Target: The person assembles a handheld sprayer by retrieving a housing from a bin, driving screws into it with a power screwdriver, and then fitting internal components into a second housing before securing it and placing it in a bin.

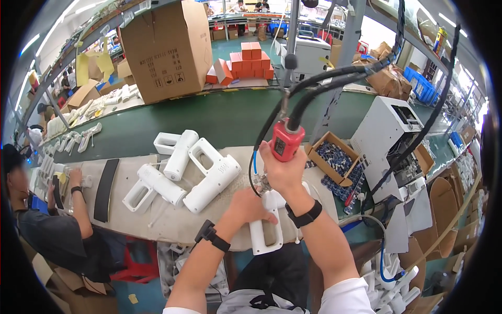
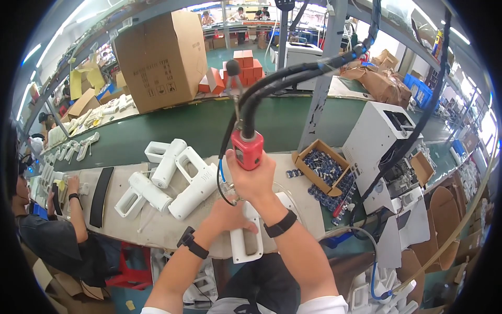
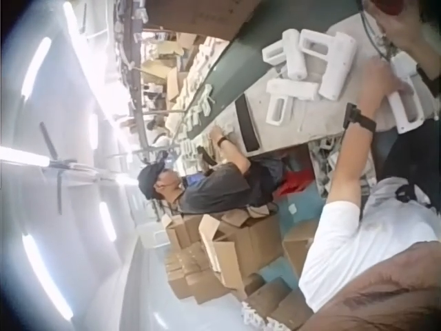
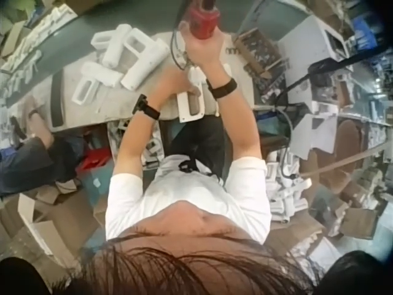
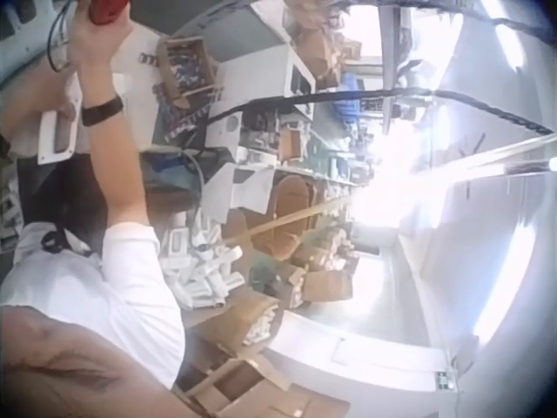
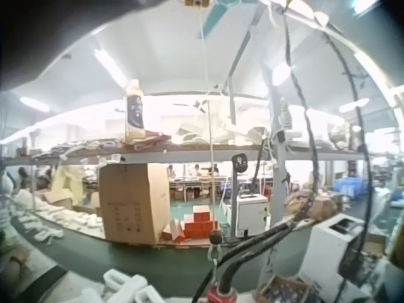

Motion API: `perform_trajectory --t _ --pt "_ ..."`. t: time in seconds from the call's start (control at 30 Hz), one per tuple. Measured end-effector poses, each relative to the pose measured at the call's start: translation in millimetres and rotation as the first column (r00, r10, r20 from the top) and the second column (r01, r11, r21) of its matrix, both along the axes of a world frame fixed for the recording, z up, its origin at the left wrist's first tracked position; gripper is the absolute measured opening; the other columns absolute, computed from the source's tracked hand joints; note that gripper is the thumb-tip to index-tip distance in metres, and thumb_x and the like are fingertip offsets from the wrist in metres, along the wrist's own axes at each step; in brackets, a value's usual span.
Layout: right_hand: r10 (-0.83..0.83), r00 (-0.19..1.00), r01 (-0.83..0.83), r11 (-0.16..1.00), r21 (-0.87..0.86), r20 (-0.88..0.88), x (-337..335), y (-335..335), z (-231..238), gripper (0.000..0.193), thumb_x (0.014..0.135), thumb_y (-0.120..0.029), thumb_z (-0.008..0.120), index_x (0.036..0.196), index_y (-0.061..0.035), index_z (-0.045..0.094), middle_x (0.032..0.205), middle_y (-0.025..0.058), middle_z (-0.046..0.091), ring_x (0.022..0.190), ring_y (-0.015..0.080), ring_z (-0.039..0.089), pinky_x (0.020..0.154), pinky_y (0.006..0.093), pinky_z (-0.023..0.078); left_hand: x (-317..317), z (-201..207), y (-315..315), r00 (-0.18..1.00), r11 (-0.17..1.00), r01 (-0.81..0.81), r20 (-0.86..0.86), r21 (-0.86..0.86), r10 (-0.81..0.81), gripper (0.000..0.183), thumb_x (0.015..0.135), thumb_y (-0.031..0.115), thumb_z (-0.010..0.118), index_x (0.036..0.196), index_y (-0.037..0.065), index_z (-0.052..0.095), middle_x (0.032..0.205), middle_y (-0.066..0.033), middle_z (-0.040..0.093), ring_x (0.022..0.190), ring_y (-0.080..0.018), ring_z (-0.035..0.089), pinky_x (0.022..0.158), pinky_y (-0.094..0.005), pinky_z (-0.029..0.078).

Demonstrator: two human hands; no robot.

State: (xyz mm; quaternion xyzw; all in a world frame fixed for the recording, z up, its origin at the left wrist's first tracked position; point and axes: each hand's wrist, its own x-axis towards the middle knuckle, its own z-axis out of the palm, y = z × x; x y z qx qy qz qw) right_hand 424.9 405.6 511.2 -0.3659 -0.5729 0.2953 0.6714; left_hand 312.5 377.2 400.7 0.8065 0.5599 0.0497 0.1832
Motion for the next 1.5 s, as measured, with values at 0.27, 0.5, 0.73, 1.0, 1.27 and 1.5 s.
perform_trajectory --t 0.27,0.5,0.73,1.0,1.27,1.5 --pt "-0.019 0.993 0.022 0.999 0.032 -0.117 28.3 -45.6 58.1 0.009 0.086 -0.004 0.064 0.083 0.0016 0.059 0.057 0.0019 0.056 0.044 0.0099 0.053 0.041 0.0220 0.040 5.6 20.8 17.2 1.000 0.998 -0.008 0.027 -0.068 0.010 0.093 0.047 0.064 0.082 0.109 0.000 0.059 0.111 -0.0179 0.062 0.106 -0.0325 0.061 0.090 -0.0414 0.050" --pt "-0.053 0.999 0.052 0.998 -0.043 -0.007 26.8 -26.9 2.2 0.013 0.087 -0.009 0.067 0.080 -0.0003 0.059 0.056 0.0010 0.056 0.044 0.0081 0.052 0.042 0.0220 0.040 4.5 4.2 17.7 0.994 0.996 0.034 0.100 0.085 -0.042 0.086 0.051 0.065 0.080 0.112 0.009 0.059 0.107 -0.0118 0.064 0.101 -0.0319 0.062 0.084 -0.0418 0.051" --pt "-0.022 0.998 0.023 1.000 -0.017 0.055 26.6 -27.7 2.3 0.012 0.086 -0.009 0.068 0.082 -0.0011 0.060 0.058 0.0006 0.057 0.046 0.0073 0.053 0.043 0.0223 0.041 -17.8 -13.8 -17.7 0.729 0.952 -0.283 0.619 -0.116 0.292 0.090 0.056 0.054 0.085 0.117 -0.003 0.049 0.111 -0.0179 0.063 0.103 -0.0329 0.061 0.089 -0.0395 0.049" --pt "0.045 0.990 -0.038 0.998 0.054 -0.130 -9.3 -30.9 62.2 0.010 0.085 -0.004 0.066 0.080 0.0012 0.060 0.057 0.0013 0.056 0.045 0.0078 0.052 0.043 0.0217 0.040 -23.3 -39.6 -27.3 0.842 0.932 -0.339 0.402 -0.127 0.361 0.106 0.060 0.058 0.080 0.140 0.002 0.040 0.131 -0.0255 0.048 0.129 -0.0380 0.038 0.107 -0.0464 0.027" --pt "0.044 0.992 -0.043 0.999 0.014 -0.116 -29.6 1.6 26.8 0.014 0.087 -0.009 0.067 0.079 0.0001 0.060 0.056 0.0005 0.056 0.044 0.0073 0.051 0.043 0.0218 0.038 -20.8 -36.7 -29.9 0.775 0.906 -0.388 0.472 -0.171 0.421 0.102 0.059 0.062 0.079 0.136 0.004 0.044 0.131 -0.0239 0.048 0.131 -0.0358 0.034 0.108 -0.0477 0.020" --pt "0.038 0.997 -0.043 0.997 -0.063 -0.067 -41.4 14.5 2.8 0.015 0.086 -0.011 0.067 0.079 0.0001 0.060 0.057 0.0005 0.056 0.045 0.0075 0.052 0.043 0.0229 0.039 -20.7 -41.9 -29.3 0.771 0.907 -0.373 0.478 -0.196 0.421 0.094 0.061 0.055 0.081 0.137 0.012 0.046 0.129 -0.0231 0.044 0.126 -0.0355 0.035 0.108 -0.0440 0.021"
